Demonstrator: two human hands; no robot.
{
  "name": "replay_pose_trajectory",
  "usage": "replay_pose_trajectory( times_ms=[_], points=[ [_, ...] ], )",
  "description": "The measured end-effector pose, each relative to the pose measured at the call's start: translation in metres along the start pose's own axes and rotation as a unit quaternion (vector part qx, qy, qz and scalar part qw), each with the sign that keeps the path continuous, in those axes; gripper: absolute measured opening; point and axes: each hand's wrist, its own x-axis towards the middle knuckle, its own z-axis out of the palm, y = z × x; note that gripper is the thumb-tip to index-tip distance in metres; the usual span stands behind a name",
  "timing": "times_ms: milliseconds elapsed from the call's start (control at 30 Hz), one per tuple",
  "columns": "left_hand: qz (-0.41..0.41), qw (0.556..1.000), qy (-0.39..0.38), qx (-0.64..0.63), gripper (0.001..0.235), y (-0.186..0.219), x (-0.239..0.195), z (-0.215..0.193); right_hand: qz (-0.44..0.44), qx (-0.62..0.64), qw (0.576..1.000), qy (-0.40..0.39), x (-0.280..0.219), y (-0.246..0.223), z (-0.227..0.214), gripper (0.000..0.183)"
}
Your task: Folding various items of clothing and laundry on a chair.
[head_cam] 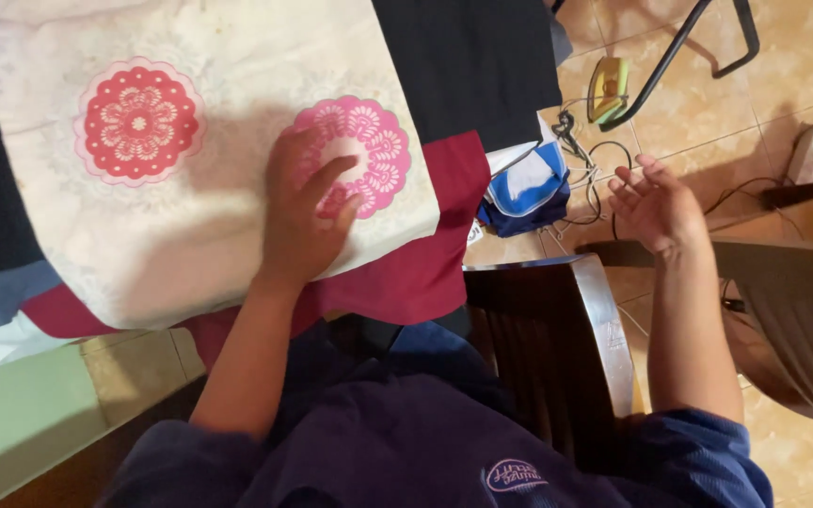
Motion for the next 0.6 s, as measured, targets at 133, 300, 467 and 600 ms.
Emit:
replay_pose_trajectory(
  times_ms=[133,300,467,600],
  points=[
    [-0.069,0.994,0.065,0.052,0.042,-0.041,-0.03,-0.069,-0.045,-0.066,0.993,-0.087,-0.032,-0.039,0.052,0.03],
    [-0.215,0.939,0.098,0.25,0.062,-0.08,-0.091,-0.159,-0.073,-0.222,0.952,-0.197,-0.111,-0.068,0.163,0.044],
    [-0.349,0.892,0.1,0.269,0.066,-0.089,-0.144,-0.171,-0.038,-0.456,0.846,-0.275,-0.164,-0.072,0.257,0.053],
    [-0.422,0.85,0.105,0.297,0.081,-0.066,-0.146,-0.166,-0.028,-0.656,0.722,-0.217,-0.15,-0.036,0.289,0.068]
  ],
)
